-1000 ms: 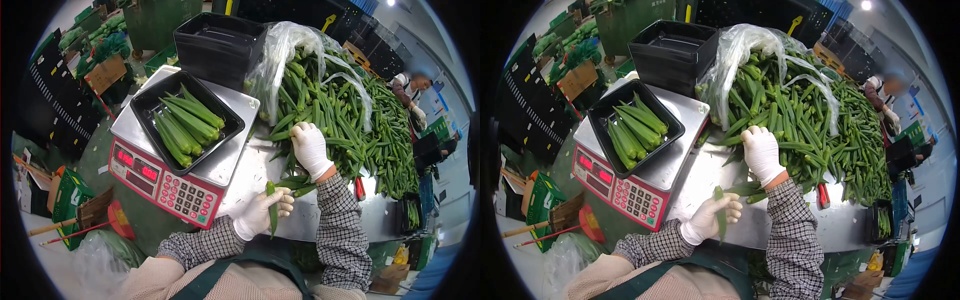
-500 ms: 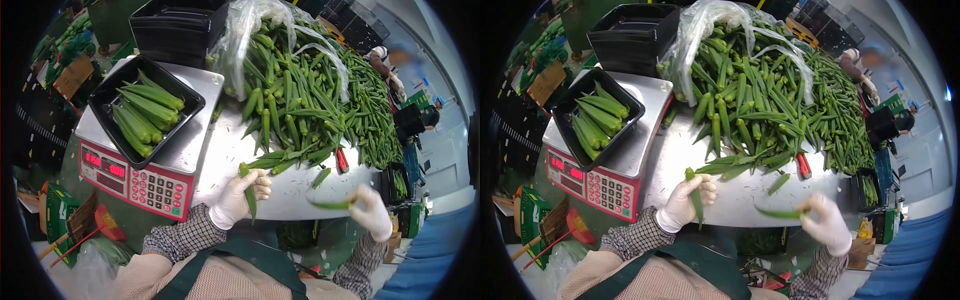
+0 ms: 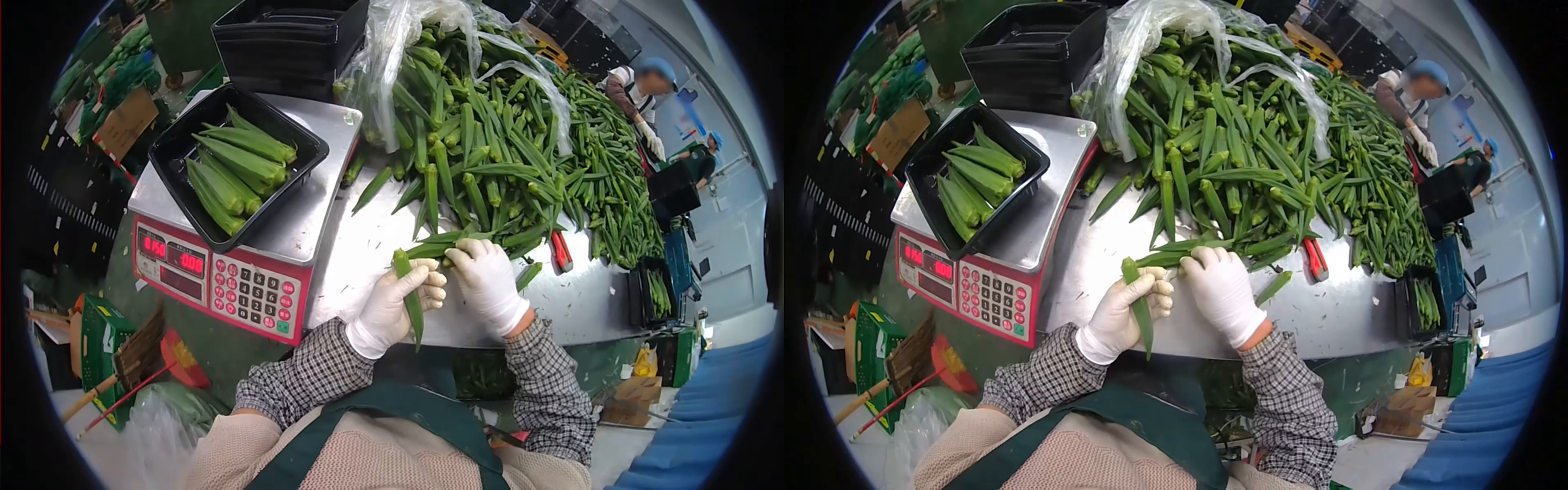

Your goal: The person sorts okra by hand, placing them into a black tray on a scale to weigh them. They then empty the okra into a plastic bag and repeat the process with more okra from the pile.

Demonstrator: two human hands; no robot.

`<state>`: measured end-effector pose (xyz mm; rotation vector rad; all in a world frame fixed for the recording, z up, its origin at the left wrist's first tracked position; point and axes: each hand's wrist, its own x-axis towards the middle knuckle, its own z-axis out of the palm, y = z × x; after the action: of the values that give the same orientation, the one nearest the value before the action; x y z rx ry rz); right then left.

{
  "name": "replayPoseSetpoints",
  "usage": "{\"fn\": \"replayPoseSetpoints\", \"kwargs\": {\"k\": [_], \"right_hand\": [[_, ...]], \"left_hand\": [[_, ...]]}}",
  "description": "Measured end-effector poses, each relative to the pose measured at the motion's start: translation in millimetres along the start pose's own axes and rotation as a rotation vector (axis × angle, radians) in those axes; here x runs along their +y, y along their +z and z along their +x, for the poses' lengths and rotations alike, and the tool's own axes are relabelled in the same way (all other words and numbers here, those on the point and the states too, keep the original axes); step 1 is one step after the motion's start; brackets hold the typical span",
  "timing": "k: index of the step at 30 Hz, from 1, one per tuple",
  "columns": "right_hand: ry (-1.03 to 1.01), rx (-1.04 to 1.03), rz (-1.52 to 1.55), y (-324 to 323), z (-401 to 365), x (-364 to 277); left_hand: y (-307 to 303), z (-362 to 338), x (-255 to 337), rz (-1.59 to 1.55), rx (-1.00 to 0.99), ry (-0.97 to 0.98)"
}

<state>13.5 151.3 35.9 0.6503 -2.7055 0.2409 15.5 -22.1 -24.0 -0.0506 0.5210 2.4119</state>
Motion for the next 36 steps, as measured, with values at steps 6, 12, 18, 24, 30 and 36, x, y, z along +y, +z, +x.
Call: {"fn": "replayPoseSetpoints", "kwargs": {"k": [6,12,18,24,30,36], "right_hand": [[0.724,0.206,1.122,-65.4,-3.3,24.0],[0.868,0.119,1.747,-36.9,-23.9,33.0],[0.746,-0.115,1.532,-26.2,-12.7,15.9],[0.71,0.081,1.233,-28.4,18.6,15.2],[0.693,-0.109,1.058,-20.9,-8.0,-7.1],[0.726,-0.078,0.923,-29.8,-26.6,-19.5]], "left_hand": [[1.1,2.1,1.3,-0.028,-0.017,-0.015],[2.0,1.6,4.1,-0.032,-0.027,-0.081],[21.3,-1.2,5.1,0.01,-0.092,-0.103],[8.3,1.9,3.6,-0.049,-0.034,-0.103],[14.3,0.3,7.5,-0.069,-0.007,-0.081],[11.1,3.7,2.3,-0.11,0.017,-0.049]]}}
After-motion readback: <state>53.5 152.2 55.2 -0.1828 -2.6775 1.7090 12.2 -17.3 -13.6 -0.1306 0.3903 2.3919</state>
